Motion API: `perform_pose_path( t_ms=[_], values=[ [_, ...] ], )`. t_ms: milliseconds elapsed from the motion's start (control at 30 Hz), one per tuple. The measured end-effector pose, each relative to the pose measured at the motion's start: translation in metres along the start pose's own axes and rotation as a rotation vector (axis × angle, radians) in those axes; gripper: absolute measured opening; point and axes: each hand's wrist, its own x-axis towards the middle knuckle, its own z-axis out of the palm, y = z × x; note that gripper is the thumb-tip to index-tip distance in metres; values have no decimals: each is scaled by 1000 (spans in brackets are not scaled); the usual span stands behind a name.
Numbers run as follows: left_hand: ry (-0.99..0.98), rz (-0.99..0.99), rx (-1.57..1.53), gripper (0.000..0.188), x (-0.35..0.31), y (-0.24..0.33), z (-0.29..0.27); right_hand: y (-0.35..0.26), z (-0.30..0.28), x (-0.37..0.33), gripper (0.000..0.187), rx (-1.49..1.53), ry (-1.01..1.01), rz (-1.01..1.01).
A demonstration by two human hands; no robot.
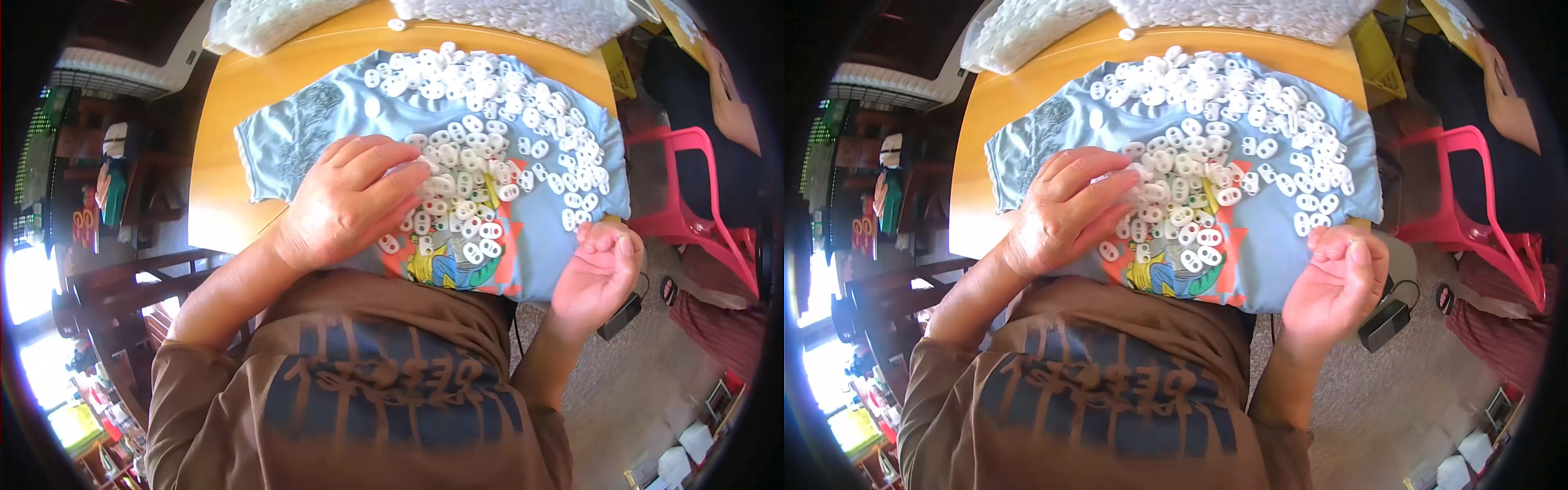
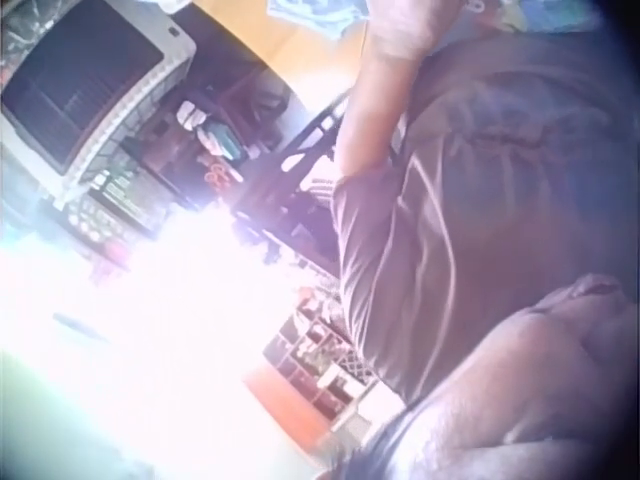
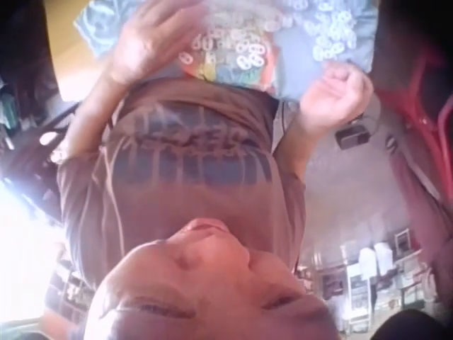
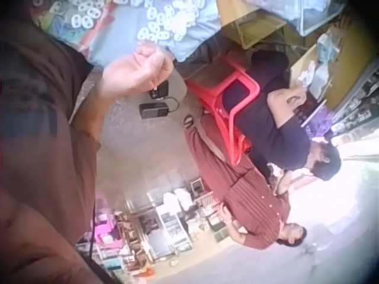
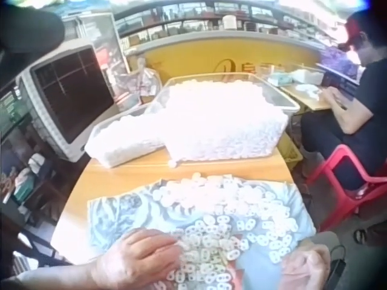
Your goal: Assembling small white plastic components by threading them with a needle and wire.
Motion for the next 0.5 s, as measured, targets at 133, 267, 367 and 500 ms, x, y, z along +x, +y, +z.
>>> perform_pose_path(
  t_ms=[133,267,367,500],
  values=[
    [-16,-81,-12,34,-22,-1,-9,1,2,0,14,-31,-3,-17],
    [17,-125,-32,35,-34,-1,-8,2,3,-2,15,-77,13,-35],
    [45,-134,-94,32,-32,3,-2,3,4,-2,14,-79,11,-30],
    [10,-8,-88,29,-27,11,1,3,1,-3,16,-90,-25,-15]
  ],
)
